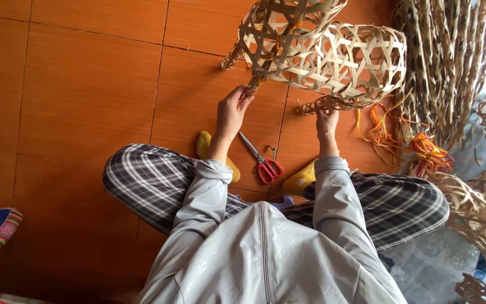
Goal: Weaving bamboo strips to build a decorative structure and trimming excess materials with scissors.
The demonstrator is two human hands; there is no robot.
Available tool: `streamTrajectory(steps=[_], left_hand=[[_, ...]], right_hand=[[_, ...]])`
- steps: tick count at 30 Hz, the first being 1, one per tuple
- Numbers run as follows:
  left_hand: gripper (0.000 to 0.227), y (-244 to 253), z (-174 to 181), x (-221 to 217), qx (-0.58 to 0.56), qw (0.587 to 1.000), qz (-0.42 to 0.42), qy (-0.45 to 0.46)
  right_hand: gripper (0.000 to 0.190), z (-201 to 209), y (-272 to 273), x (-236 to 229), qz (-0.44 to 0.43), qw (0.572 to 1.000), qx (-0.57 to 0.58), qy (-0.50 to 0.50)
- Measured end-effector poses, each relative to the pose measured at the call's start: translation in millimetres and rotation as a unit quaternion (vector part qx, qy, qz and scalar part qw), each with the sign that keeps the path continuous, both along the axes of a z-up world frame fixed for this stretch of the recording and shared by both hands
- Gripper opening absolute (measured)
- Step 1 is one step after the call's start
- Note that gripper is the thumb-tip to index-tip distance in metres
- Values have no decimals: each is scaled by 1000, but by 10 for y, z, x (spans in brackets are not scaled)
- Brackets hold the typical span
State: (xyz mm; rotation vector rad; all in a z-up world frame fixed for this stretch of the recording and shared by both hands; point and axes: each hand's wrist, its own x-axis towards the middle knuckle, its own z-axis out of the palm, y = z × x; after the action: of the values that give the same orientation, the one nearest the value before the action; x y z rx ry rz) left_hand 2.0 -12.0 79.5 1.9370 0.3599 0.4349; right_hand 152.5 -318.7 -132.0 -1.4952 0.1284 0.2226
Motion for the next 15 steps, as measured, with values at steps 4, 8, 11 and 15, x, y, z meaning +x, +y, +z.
streamTrajectory(steps=[4, 8, 11, 15], left_hand=[[20, 36, 62, -7, 25, 999, -5, -19], [21, -11, 85, -8, 5, 1000, 10, -8], [21, -10, 131, 1, -3, 1000, 15, -9], [19, 27, -64, 14, -17, 1000, -4, -5]], right_hand=[[28, 126, 37, -5, -13, 999, 27, 11], [25, -41, 34, 48, -12, 1000, 2, -5], [23, -61, 18, 82, -6, 1000, 1, -20], [27, -609, -153, 206, 7, 999, 11, -40]])
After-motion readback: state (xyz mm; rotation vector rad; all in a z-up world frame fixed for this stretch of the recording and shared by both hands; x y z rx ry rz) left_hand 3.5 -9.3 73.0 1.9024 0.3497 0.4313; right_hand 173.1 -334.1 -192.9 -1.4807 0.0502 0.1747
